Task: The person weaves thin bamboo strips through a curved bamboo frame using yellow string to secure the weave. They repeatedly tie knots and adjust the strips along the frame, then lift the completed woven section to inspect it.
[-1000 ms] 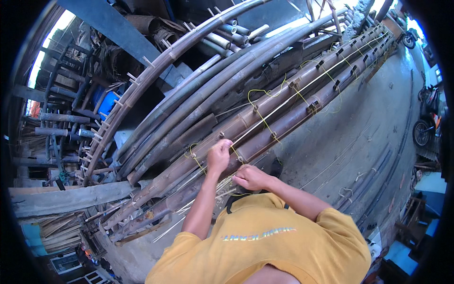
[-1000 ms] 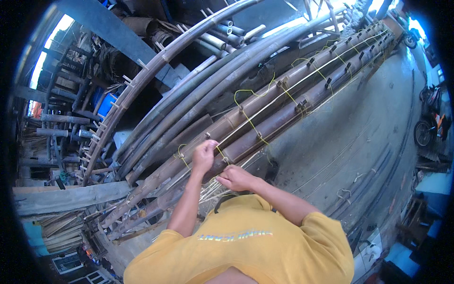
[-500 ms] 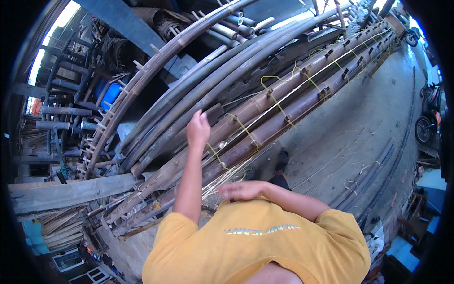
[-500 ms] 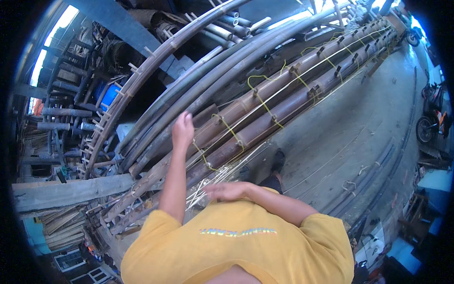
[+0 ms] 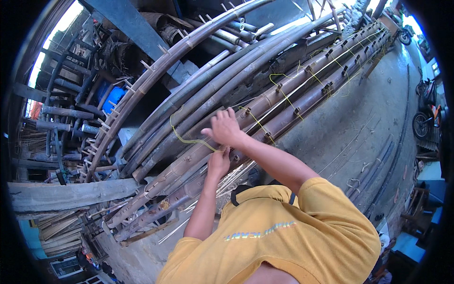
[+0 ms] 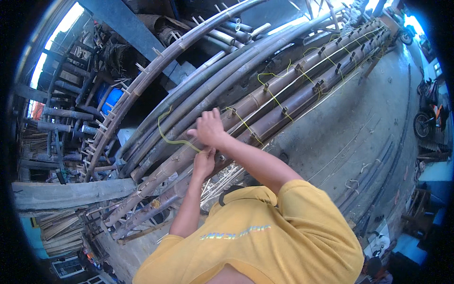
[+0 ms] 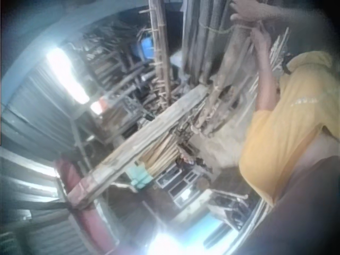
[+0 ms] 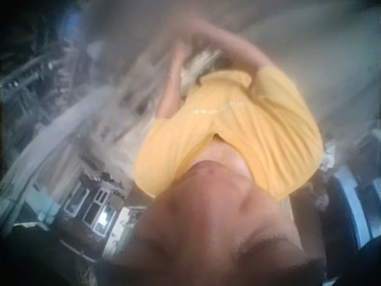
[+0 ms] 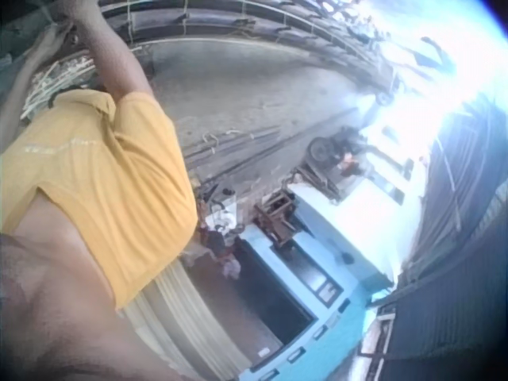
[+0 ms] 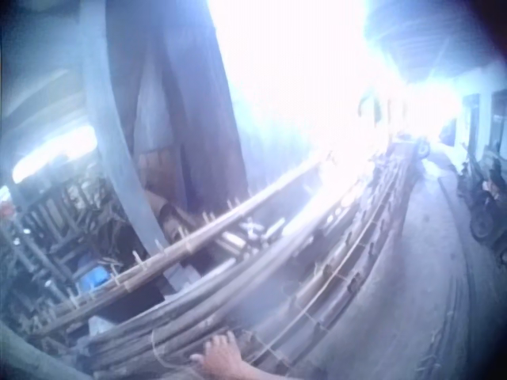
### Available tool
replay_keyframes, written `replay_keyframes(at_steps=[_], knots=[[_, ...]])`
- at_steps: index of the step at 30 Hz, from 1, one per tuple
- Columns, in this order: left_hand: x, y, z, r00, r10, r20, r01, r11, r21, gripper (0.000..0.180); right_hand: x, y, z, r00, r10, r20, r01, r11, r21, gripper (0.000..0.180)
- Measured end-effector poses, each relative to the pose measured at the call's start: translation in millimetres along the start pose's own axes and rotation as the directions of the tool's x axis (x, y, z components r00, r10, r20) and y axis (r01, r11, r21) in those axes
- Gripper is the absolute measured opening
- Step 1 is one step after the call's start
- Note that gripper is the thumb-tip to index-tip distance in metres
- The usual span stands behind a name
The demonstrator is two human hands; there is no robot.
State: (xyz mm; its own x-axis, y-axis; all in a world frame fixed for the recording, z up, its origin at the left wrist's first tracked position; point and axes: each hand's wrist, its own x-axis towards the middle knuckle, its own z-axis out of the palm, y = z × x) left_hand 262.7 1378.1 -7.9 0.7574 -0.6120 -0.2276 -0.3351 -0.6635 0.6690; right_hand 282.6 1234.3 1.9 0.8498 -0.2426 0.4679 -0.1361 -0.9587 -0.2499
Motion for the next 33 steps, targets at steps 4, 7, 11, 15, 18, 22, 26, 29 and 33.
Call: replay_keyframes(at_steps=[4, 7, 11, 15, 18, 22, 26, 29, 33], knots=[[7.3, -26.3, -5.9, 0.994, 0.084, 0.069, -0.087, 0.995, 0.043, 0.032, 17.2, 3.4, -18.3, 0.834, -0.039, 0.551, -0.473, 0.466, 0.748, 0.046], [10.7, -42.4, 2.2, 0.992, 0.124, 0.026, -0.121, 0.988, -0.097, 0.031, -49.3, -7.5, -83.4, 0.733, -0.35, 0.583, -0.355, 0.534, 0.767, 0.039], [11.1, -17.2, -6.7, 0.998, 0.066, 0.001, -0.065, 0.993, -0.097, 0.028, -163.6, 1.8, -29.2, 0.882, -0.428, 0.195, 0.122, 0.608, 0.784, 0.035], [66.1, 18.1, -46.0, 0.973, 0.116, -0.197, -0.201, 0.847, -0.493, 0.029, -161.6, -4.1, -32.7, 0.867, -0.291, 0.405, -0.192, 0.555, 0.809, 0.036], [134.2, 0.3, -46.2, 0.939, 0.091, -0.333, -0.135, 0.984, -0.113, 0.034, -164.6, 11.5, -44.0, 0.947, -0.222, 0.234, -0.117, 0.439, 0.891, 0.044], [176.3, -12.0, -22.1, 0.991, 0.135, -0.006, -0.118, 0.885, 0.451, 0.034, -170.6, 62.1, -83.6, 0.754, 0.163, 0.636, -0.621, -0.136, 0.772, 0.051], [188.4, 82.0, -17.7, 0.979, 0.151, 0.135, -0.202, 0.675, 0.709, 0.048, -251.8, 159.7, -73.4, 0.423, 0.494, 0.759, -0.382, -0.662, 0.644, 0.041], [154.7, 211.8, 58.2, 0.874, 0.486, -0.024, -0.386, 0.722, 0.574, 0.042, -338.9, 248.0, -74.1, 0.206, 0.599, 0.774, -0.218, -0.743, 0.633, 0.036], [100.0, 343.1, 238.6, 0.68, 0.705, 0.202, -0.728, 0.682, 0.072, 0.03, -463.7, 363.3, -41.7, -0.142, 0.741, 0.657, -0.198, -0.671, 0.714, 0.032]])
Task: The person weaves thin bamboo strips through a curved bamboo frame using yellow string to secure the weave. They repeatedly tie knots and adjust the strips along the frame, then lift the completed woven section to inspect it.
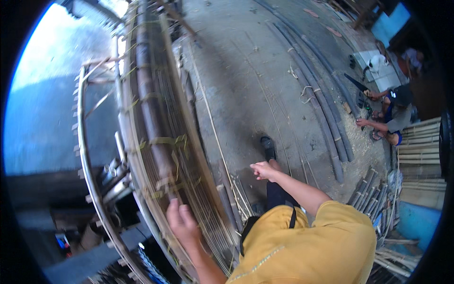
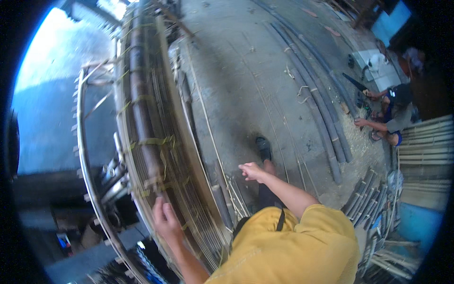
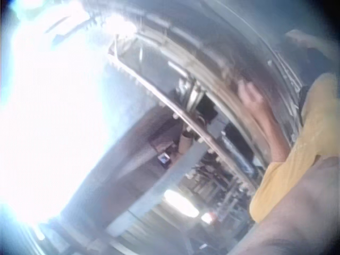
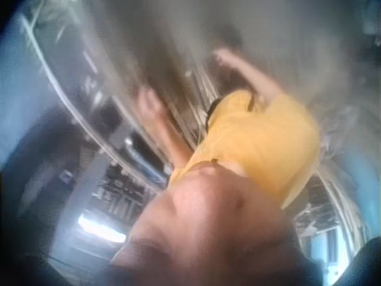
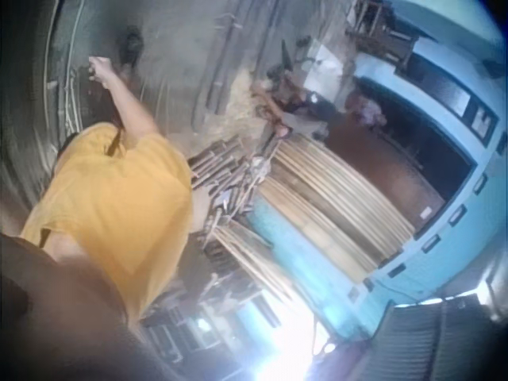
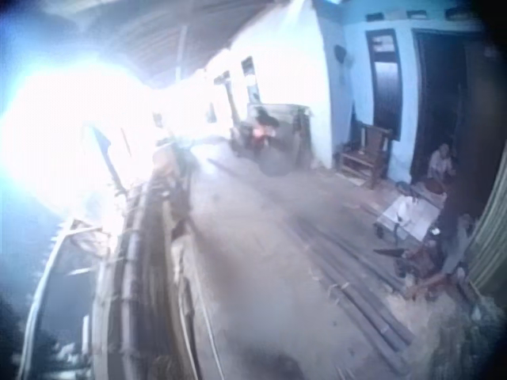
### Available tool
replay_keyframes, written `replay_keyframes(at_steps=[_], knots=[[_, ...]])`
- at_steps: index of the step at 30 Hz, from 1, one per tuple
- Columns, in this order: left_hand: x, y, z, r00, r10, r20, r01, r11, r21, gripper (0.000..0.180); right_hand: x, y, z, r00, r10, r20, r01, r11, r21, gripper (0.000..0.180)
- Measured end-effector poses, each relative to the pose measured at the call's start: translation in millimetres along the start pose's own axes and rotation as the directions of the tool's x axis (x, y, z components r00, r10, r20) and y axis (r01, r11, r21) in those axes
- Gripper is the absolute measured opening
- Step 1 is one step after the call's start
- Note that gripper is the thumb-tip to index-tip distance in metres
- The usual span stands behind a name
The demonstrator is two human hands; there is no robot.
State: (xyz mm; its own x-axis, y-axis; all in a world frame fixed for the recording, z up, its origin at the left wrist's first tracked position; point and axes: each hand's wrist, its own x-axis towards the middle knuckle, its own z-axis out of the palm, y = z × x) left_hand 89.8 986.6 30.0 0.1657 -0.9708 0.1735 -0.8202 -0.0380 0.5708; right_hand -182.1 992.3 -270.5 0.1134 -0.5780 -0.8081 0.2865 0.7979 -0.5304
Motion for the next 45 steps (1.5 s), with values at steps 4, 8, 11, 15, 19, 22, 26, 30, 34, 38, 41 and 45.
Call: replay_keyframes(at_steps=[4, 8, 11, 15, 19, 22, 26, 30, 34, 38, 41, 45], knots=[[16.6, 42.4, 218.6, 0.751, -0.058, 0.657, 0.141, 0.987, -0.074, 0.036, 172.9, 30.7, -142.8, 0.922, -0.083, -0.378, -0.042, 0.949, -0.313, 0.028], [-46.4, 18.4, 417.7, 0.429, 0.12, 0.895, 0.095, 0.98, -0.177, 0.052, 308.9, 44.9, -255.7, 0.785, -0.08, -0.614, -0.322, 0.794, -0.515, 0.027], [-81.2, 10.3, 502.4, 0.331, 0.023, 0.943, -0.033, 0.999, -0.013, 0.052, 398.9, 48.1, -320.1, 0.761, -0.026, -0.648, -0.403, 0.764, -0.504, 0.026], [-64.0, 4.1, 560.4, 0.413, 0.061, 0.909, -0.091, 0.996, -0.025, 0.042, 496.4, 84.1, -368.1, 0.762, -0.015, -0.647, -0.432, 0.732, -0.526, 0.031], [-59.1, 13.3, 580.1, 0.372, 0.034, 0.928, -0.061, 0.998, -0.012, 0.039, 544.1, 110.5, -370.8, 0.737, -0.006, -0.676, -0.508, 0.655, -0.559, 0.04], [-62.2, 6.0, 584.8, 0.355, 0.036, 0.934, -0.026, 0.999, -0.029, 0.039, 564.3, 140.5, -381.5, 0.715, 0.002, -0.699, -0.52, 0.67, -0.53, 0.046], [-47.1, 24.8, 590.9, 0.337, -0.047, 0.94, -0.006, 0.999, 0.052, 0.038, 557.6, 145.0, -382.5, 0.671, -0.273, -0.689, -0.425, 0.619, -0.66, 0.041], [-55.7, 23.7, 591.7, 0.33, -0.005, 0.944, -0.051, 0.998, 0.023, 0.038, 550.4, 137.5, -427.6, 0.324, -0.288, -0.901, -0.464, 0.782, -0.416, 0.027], [-68.0, 9.9, 593.5, 0.319, 0.045, 0.947, -0.075, 0.997, -0.022, 0.038, 549.4, 155.6, -482.2, 0.555, -0.23, -0.799, -0.527, 0.647, -0.552, 0.019], [-68.8, 23.2, 595.7, 0.391, 0.111, 0.914, -0.035, 0.994, -0.105, 0.039, 517.8, 135.0, -485.1, 0.543, -0.395, -0.741, -0.488, 0.57, -0.661, 0.014], [-66.6, 30.7, 588.3, 0.351, 0.067, 0.934, -0.074, 0.996, -0.044, 0.043, 479.0, 105.9, -450.0, 0.476, -0.351, -0.806, -0.329, 0.779, -0.533, 0.013], [-81.8, 23.5, 565.2, 0.345, -0.029, 0.938, -0.094, 0.993, 0.065, 0.039, 367.4, -14.0, -369.7, 0.304, -0.551, -0.778, -0.022, 0.812, -0.584, 0.017]])
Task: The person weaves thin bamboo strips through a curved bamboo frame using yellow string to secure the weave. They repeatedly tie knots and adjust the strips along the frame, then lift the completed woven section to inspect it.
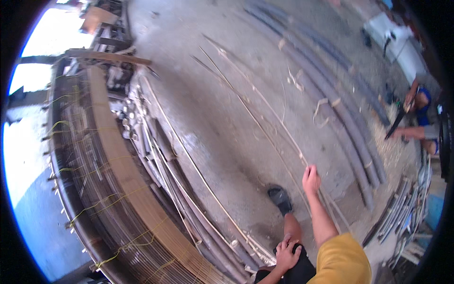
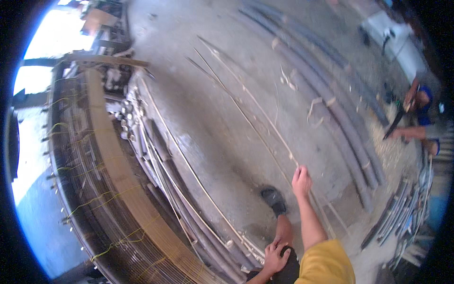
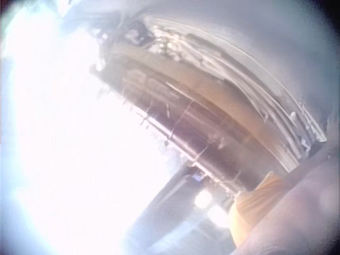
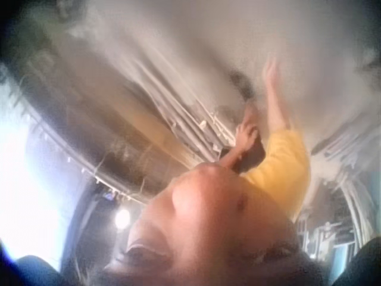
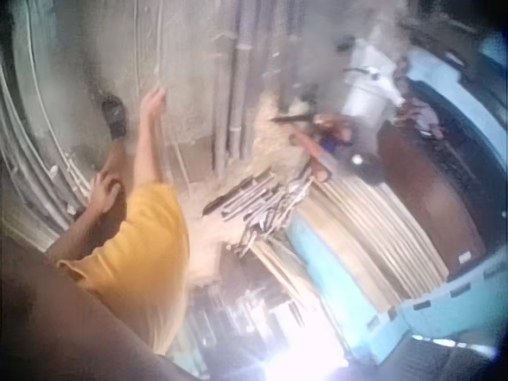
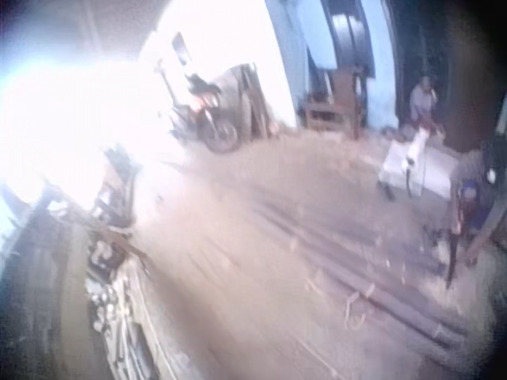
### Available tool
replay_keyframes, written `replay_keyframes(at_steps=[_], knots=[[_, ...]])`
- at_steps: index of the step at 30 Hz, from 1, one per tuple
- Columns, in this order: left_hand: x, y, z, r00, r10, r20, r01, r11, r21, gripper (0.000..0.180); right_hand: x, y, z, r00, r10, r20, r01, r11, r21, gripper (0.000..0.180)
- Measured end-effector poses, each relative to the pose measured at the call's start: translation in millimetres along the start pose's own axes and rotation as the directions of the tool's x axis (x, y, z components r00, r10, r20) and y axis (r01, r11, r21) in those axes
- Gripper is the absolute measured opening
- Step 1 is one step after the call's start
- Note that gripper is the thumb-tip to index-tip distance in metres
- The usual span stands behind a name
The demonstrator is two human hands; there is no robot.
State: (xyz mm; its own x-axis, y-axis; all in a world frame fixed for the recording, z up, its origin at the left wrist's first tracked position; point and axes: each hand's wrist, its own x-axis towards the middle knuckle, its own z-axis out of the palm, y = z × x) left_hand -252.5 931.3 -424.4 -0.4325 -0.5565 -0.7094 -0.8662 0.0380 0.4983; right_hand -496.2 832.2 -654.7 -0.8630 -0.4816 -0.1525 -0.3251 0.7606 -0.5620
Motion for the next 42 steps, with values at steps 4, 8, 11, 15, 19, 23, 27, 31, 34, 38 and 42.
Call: replay_keyframes(at_steps=[4, 8, 11, 15, 19, 23, 27, 31, 34, 38, 42], knots=[[-39.4, -38.8, -0.3, 0.989, 0.141, 0.039, -0.122, 0.942, -0.313, 0.048, -29.2, -126.8, -125.1, 0.995, -0.075, -0.06, 0.09, 0.953, 0.291, 0.019], [-71.7, -20.1, -93.9, 0.999, -0.037, 0.03, 0.045, 0.937, -0.348, 0.046, -25.3, -246.1, -201.1, 0.963, -0.226, -0.148, 0.27, 0.848, 0.457, 0.02], [-86.4, -5.3, -188.2, 0.941, 0.031, -0.338, -0.137, 0.946, -0.294, 0.046, -26.4, -380.0, -235.8, 0.797, -0.451, -0.402, 0.601, 0.664, 0.445, 0.027], [-128.1, 23.9, -315.0, 0.595, 0.031, -0.803, -0.291, 0.94, -0.179, 0.047, -82.8, -572.3, -269.7, 0.758, -0.611, -0.227, 0.548, 0.409, 0.73, 0.028], [-223.4, 61.0, -396.4, 0.369, -0.129, -0.92, -0.446, 0.844, -0.297, 0.04, -206.2, -696.7, -331.7, 0.579, -0.806, 0.126, -0.039, 0.127, 0.991, 0.024], [-345.9, 38.7, -387.7, 0.339, -0.348, -0.874, -0.205, 0.879, -0.43, 0.03, -318.0, -727.0, -370.8, 0.334, -0.781, 0.528, -0.637, 0.226, 0.737, 0.016], [-451.6, -0.2, -359.7, 0.358, -0.517, -0.778, -0.039, 0.824, -0.565, 0.034, -402.2, -701.9, -332.3, 0.188, -0.782, 0.595, -0.669, 0.342, 0.66, 0.017], [-517.7, -50.9, -339.3, 0.294, -0.613, -0.733, 0.126, 0.786, -0.606, 0.036, -450.2, -676.8, -305.6, -0.084, -0.676, 0.732, -0.659, 0.589, 0.468, 0.02], [-544.9, -45.3, -365.0, 0.244, -0.722, -0.648, 0.329, 0.69, -0.645, 0.034, -443.4, -662.5, -257.3, -0.343, -0.589, 0.732, -0.319, 0.806, 0.499, 0.027], [-548.7, -70.7, -356.0, 0.036, -0.834, -0.55, 0.498, 0.493, -0.714, 0.034, -375.6, -669.4, -229.6, -0.688, -0.396, 0.608, 0.052, 0.809, 0.586, 0.032], [-498.4, -114.3, -378.7, -0.161, -0.846, -0.508, 0.619, 0.314, -0.72, 0.035, -219.9, -677.3, -200.7, -0.691, -0.436, 0.577, 0.207, 0.646, 0.735, 0.036]])
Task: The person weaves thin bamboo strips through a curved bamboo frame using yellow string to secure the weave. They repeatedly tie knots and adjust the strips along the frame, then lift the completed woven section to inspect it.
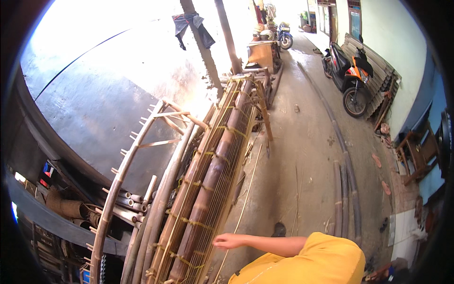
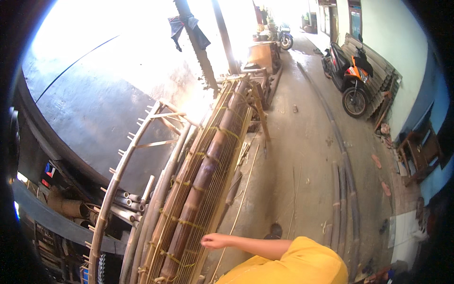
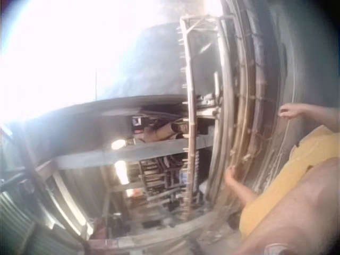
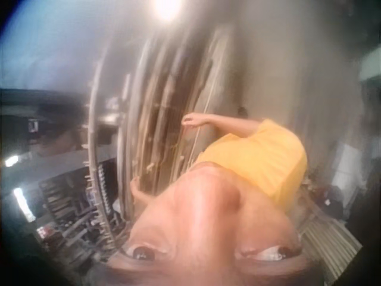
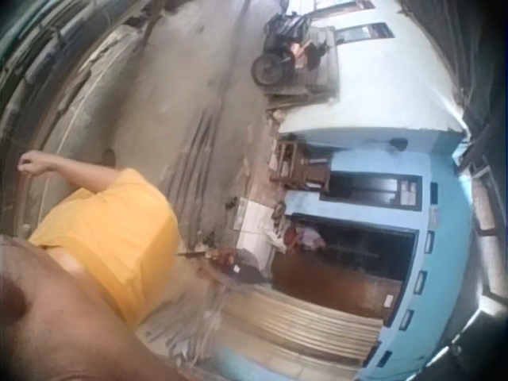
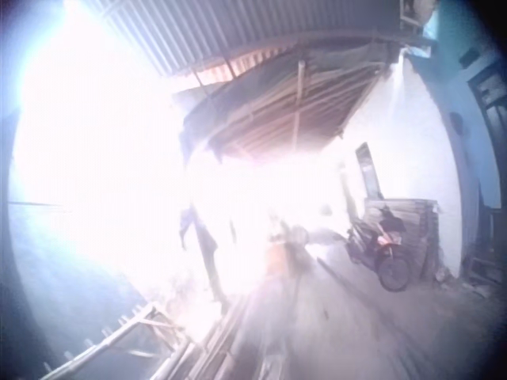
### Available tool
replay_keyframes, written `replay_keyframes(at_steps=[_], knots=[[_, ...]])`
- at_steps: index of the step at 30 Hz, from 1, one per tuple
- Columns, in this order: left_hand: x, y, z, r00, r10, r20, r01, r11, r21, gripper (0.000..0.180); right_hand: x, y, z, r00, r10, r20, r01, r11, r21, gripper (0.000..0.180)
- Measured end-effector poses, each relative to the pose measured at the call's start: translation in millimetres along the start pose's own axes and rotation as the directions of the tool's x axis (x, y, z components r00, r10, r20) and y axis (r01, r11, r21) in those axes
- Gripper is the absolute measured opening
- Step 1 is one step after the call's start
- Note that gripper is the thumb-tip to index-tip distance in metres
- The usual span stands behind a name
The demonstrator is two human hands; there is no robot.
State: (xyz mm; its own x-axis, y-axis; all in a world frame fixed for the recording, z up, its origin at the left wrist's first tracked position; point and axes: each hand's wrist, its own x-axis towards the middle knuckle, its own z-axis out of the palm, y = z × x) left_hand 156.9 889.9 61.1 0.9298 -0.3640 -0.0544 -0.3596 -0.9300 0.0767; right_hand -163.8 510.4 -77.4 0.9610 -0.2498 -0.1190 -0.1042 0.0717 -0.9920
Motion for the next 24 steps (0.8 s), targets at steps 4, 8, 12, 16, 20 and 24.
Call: replay_keyframes(at_steps=[4, 8, 12, 16, 20, 24], knots=[[33.9, 58.3, 44.9, 0.988, 0.009, -0.152, -0.004, 0.999, 0.037, 0.036, -101.8, 45.0, -128.6, 0.946, 0.239, -0.217, -0.281, 0.941, -0.189, 0.035], [67.1, 284.7, 43.2, 0.974, 0.209, -0.082, -0.222, 0.952, -0.21, 0.043, -172.4, 46.4, -243.9, 0.849, 0.415, -0.327, -0.415, 0.907, 0.075, 0.033], [92.1, 474.9, 32.6, 0.893, 0.422, -0.155, -0.449, 0.82, -0.355, 0.042, -157.3, -4.4, -329.6, 0.844, 0.312, -0.436, -0.311, 0.947, 0.074, 0.026], [109.3, 685.2, 26.1, 0.795, 0.596, -0.117, -0.555, 0.635, -0.537, 0.046, -126.8, -29.0, -398.7, 0.814, 0.262, -0.518, -0.152, 0.957, 0.245, 0.026], [127.4, 862.1, 38.3, 0.754, 0.649, -0.097, -0.586, 0.599, -0.546, 0.044, -104.7, -37.7, -472.5, 0.814, 0.273, -0.512, -0.144, 0.95, 0.277, 0.025], [194.8, 1004.2, 81.9, 0.687, 0.702, -0.188, -0.688, 0.547, -0.477, 0.035, -99.0, 5.4, -564.0, 0.832, 0.245, -0.498, -0.155, 0.964, 0.215, 0.026]])
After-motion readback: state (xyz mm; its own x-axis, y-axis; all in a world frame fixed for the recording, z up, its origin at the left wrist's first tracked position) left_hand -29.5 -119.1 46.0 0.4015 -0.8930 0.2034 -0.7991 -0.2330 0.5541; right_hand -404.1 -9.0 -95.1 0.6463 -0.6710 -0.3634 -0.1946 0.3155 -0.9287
